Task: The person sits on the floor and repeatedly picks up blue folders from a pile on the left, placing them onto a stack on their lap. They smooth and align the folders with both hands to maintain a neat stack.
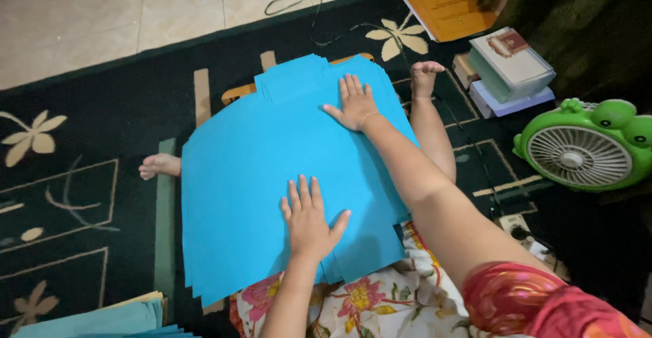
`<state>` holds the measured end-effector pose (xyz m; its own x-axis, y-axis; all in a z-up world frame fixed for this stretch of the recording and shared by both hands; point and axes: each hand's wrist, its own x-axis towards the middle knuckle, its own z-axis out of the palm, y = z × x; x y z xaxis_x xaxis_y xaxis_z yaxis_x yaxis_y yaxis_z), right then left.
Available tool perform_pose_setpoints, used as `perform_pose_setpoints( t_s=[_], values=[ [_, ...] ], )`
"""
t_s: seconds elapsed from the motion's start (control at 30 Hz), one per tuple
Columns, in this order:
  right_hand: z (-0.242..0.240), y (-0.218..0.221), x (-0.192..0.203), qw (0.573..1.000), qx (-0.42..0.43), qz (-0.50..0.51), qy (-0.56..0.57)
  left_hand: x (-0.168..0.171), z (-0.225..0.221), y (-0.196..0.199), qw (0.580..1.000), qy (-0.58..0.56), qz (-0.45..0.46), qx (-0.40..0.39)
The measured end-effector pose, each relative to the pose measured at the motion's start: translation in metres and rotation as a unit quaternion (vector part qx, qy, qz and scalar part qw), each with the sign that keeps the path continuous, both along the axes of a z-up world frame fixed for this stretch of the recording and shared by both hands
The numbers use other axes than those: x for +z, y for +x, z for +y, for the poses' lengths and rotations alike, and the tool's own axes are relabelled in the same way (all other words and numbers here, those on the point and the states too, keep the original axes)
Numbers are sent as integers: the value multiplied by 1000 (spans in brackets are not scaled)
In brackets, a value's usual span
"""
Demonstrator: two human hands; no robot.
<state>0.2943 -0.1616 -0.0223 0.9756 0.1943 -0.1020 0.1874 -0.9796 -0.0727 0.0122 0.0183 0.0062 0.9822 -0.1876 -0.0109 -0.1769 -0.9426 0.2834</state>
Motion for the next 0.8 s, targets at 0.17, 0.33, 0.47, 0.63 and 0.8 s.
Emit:
perform_pose_setpoints(
  t_s=[0.17, 0.33, 0.47, 0.63, 0.8],
  values=[
    [5, -13, 4, 1000, -16, -4, 5, -6, 1, 5, 1000, 3, -10, 7],
    [-20, -129, 17, 998, -5, -38, 47, -8, 2, 6, 1000, -6, -5, 10],
    [-54, -232, 10, 993, 32, -60, 92, -9, 0, 4, 1000, -6, -16, 16],
    [-97, -308, -6, 983, 89, -49, 150, -3, 1, 7, 999, -46, 21, 15],
    [-119, -332, -1, 978, 143, 26, 147, -2, 2, 8, 998, -33, 47, 15]
  ],
)
